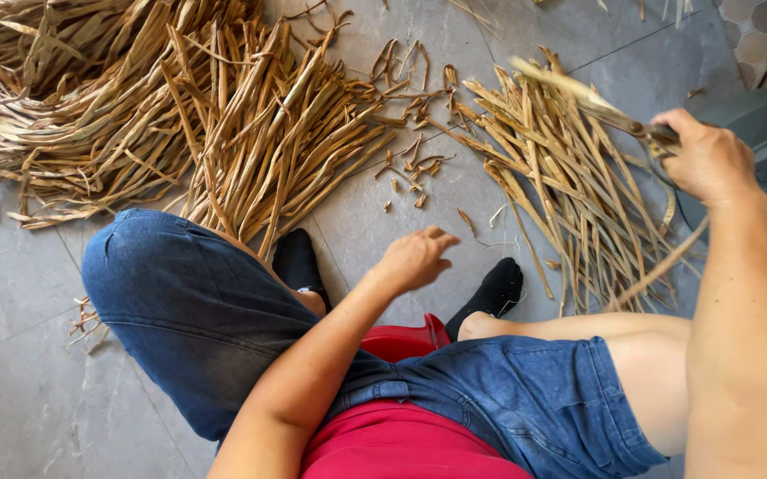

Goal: The person sits on a low stool on the floor and trims dried palm/wicker weaving strips with scissors, cutting off dark edge portions and placing the trimmed light-colored strips into a pile beside them while discarding scraps.

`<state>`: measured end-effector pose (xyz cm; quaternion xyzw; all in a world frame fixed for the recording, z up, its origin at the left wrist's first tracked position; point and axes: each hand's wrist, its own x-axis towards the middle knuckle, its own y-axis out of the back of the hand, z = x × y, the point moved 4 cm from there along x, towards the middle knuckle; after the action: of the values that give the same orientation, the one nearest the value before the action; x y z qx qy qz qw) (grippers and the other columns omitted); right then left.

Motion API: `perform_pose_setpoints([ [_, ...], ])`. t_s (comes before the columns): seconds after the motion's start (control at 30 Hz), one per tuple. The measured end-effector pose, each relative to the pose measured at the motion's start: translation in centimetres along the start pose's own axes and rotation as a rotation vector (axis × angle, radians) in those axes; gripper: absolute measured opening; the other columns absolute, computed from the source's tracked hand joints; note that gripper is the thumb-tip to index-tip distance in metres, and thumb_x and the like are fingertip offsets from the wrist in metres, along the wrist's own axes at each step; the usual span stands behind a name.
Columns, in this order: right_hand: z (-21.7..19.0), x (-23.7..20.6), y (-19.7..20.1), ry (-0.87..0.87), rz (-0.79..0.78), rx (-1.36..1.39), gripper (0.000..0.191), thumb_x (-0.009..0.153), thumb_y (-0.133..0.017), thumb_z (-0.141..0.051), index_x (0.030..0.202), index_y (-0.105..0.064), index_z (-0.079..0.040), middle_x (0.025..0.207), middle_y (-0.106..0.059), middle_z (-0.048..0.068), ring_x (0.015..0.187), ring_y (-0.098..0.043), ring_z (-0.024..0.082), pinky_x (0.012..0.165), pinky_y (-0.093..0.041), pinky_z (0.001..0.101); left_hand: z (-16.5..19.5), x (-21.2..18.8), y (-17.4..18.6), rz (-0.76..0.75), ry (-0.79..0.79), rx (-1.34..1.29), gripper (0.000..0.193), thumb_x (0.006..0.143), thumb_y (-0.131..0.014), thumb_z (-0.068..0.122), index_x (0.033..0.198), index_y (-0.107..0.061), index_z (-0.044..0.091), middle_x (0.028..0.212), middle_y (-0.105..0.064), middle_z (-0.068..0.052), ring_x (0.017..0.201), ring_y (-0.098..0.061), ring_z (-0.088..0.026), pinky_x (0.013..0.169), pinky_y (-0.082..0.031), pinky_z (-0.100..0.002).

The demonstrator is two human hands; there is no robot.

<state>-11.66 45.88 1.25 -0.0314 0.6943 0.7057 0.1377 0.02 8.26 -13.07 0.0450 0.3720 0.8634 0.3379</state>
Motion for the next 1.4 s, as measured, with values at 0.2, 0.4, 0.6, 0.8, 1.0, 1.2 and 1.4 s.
perform_pose_setpoints([
  [0.2, 7.0, 0.0, -3.7, -0.18, -0.16, -0.084, 0.054, 0.087, -0.078, -0.029, 0.139, -0.067, -0.031, 0.117, -0.074, 0.018, 0.11, -0.067, 0.043, 0.088, -0.053, 0.0545, -8.5, 2.0, 0.6, 0.119, 0.417, 0.016, 0.047, 0.087, -0.076, 0.028, 0.131, -0.064, 0.016, 0.127, -0.065, -0.015, 0.112, -0.065, -0.036, 0.092, -0.053, -0.047],
  [0.4, 8.1, 0.7, -5.9, -0.087, -0.186, -0.116, 0.066, 0.068, -0.095, -0.036, 0.128, -0.072, -0.019, 0.102, -0.079, 0.015, 0.097, -0.075, 0.034, 0.085, -0.057, 0.0452, -15.3, 1.0, 5.1, 0.483, 0.779, -0.012, 0.053, 0.089, -0.074, 0.023, 0.138, -0.056, 0.014, 0.139, -0.054, -0.012, 0.12, -0.057, -0.036, 0.1, -0.049, -0.047],
  [0.6, 1.3, 0.9, -1.3, 0.066, -0.009, 0.038, 0.058, 0.081, -0.089, -0.038, 0.13, -0.068, -0.016, 0.1, -0.077, 0.012, 0.091, -0.073, 0.031, 0.079, -0.055, 0.0417, -19.8, 0.3, 8.4, 0.606, 0.845, -0.082, 0.052, 0.094, -0.067, 0.019, 0.142, -0.052, 0.013, 0.148, -0.049, -0.007, 0.123, -0.055, -0.034, 0.103, -0.046, -0.046],
  [0.8, -11.4, -3.9, 5.6, 0.17, -0.088, 0.156, 0.054, 0.086, -0.074, -0.013, 0.139, -0.067, -0.022, 0.103, -0.075, 0.01, 0.09, -0.074, 0.028, 0.079, -0.056, 0.0396, -20.6, 1.2, 8.7, 0.425, 0.853, -0.055, 0.058, 0.089, -0.073, 0.026, 0.142, -0.051, 0.02, 0.139, -0.053, -0.006, 0.122, -0.054, -0.033, 0.1, -0.046, -0.047],
  [1.0, -17.9, -6.3, 7.7, 0.333, -0.04, 0.4, 0.051, 0.082, -0.077, -0.009, 0.131, -0.067, -0.018, 0.106, -0.076, 0.008, 0.091, -0.074, 0.018, 0.078, -0.056, 0.0331, -19.6, 1.6, 9.3, 0.493, 0.784, 0.172, 0.028, 0.093, -0.074, 0.041, 0.108, -0.071, 0.018, 0.112, -0.071, -0.005, 0.106, -0.062, -0.031, 0.085, -0.053, -0.046],
  [1.2, -19.3, -6.6, 6.1, 0.373, 0.076, 0.974, 0.043, 0.092, -0.079, -0.004, 0.131, -0.061, -0.008, 0.119, -0.075, 0.01, 0.103, -0.07, 0.012, 0.089, -0.057, 0.0263, -13.2, 7.6, 9.6, 0.753, 0.268, -1.006, 0.023, 0.101, -0.069, 0.031, 0.098, -0.073, 0.008, 0.079, -0.069, 0.0, 0.071, -0.06, -0.01, 0.066, -0.049, -0.027],
  [1.4, -18.4, -5.4, 7.1, 0.295, 0.196, 1.637, 0.04, 0.098, -0.076, 0.001, 0.131, -0.055, -0.007, 0.122, -0.076, 0.015, 0.098, -0.072, 0.015, 0.075, -0.055, 0.0228, -0.8, 6.3, 9.9, 0.345, -0.024, -1.166, 0.025, 0.103, -0.063, 0.029, 0.112, -0.074, 0.007, 0.083, -0.072, 0.002, 0.075, -0.062, -0.006, 0.066, -0.045, -0.023],
])
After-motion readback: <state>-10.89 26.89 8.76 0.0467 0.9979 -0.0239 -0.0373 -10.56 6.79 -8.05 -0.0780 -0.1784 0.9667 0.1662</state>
